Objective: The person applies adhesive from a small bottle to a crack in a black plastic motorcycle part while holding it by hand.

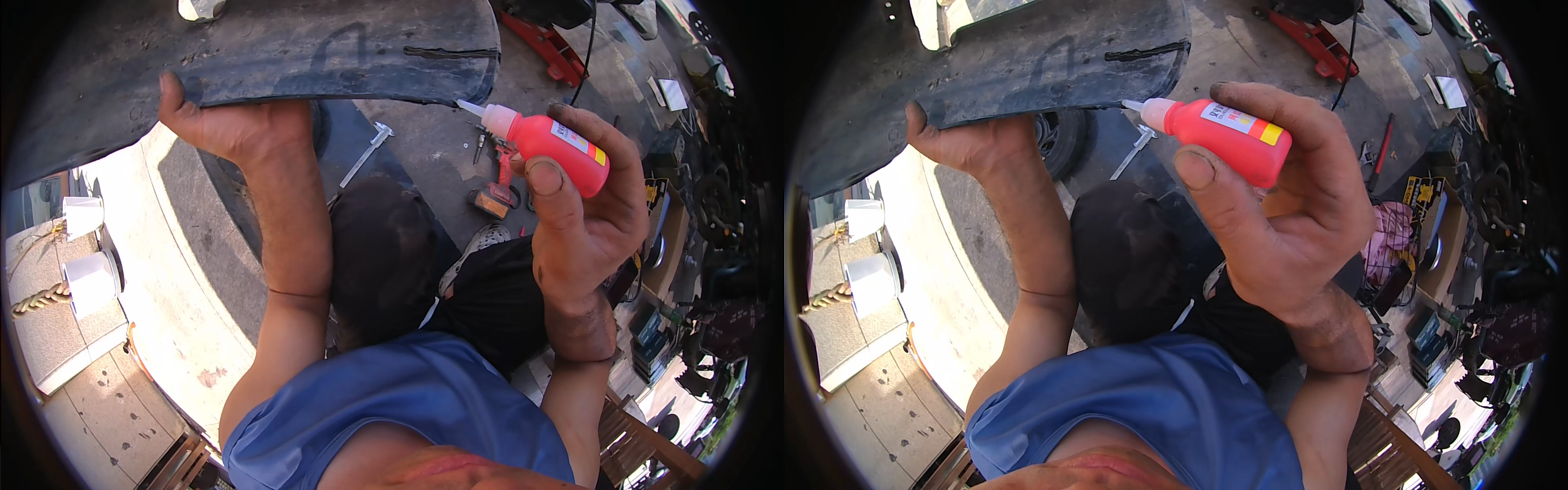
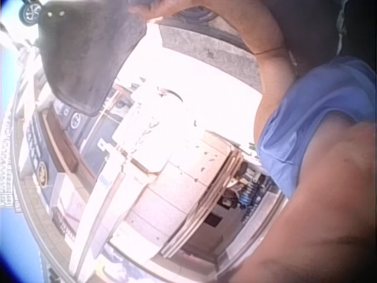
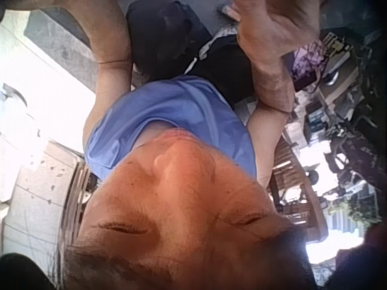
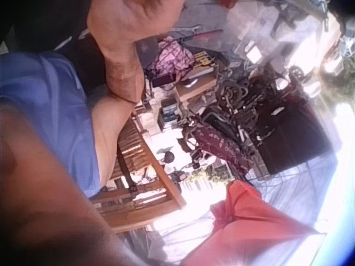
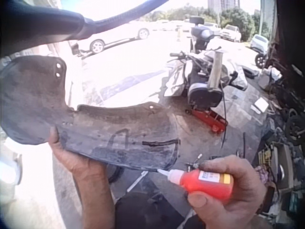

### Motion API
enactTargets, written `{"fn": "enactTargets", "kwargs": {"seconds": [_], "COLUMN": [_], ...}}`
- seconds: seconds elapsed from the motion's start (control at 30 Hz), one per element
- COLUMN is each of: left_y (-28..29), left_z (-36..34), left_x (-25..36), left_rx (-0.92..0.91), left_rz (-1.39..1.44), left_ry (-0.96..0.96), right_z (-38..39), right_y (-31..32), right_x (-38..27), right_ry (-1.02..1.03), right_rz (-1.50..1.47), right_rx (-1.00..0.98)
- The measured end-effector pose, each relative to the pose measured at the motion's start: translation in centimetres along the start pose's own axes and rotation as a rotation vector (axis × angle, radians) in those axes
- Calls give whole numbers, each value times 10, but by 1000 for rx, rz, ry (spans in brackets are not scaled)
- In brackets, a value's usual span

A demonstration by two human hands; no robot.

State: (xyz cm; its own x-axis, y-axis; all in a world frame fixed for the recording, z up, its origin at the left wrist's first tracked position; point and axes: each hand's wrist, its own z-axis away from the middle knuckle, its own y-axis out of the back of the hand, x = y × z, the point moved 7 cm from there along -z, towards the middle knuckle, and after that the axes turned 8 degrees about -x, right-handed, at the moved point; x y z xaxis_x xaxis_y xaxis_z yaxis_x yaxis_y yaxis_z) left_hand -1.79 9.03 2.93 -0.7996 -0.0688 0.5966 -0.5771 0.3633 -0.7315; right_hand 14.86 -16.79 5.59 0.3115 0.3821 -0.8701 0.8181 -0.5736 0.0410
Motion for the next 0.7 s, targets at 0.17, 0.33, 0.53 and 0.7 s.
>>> {"fn": "enactTargets", "kwargs": {"seconds": [0.17, 0.33, 0.53, 0.7], "left_y": [0, 0, 2, 3], "left_z": [0, 1, 0, -2], "left_x": [1, 0, -1, -1], "left_rx": [13, 13, 15, 4], "left_rz": [-9, -11, -20, -12], "left_ry": [-12, -10, -16, -25], "right_z": [0, 0, 0, 0], "right_y": [-2, -2, 0, -1], "right_x": [1, 1, 0, -1], "right_ry": [-21, -25, 19, 31], "right_rz": [-22, -17, -21, 13], "right_rx": [-4, -4, -9, -35]}}
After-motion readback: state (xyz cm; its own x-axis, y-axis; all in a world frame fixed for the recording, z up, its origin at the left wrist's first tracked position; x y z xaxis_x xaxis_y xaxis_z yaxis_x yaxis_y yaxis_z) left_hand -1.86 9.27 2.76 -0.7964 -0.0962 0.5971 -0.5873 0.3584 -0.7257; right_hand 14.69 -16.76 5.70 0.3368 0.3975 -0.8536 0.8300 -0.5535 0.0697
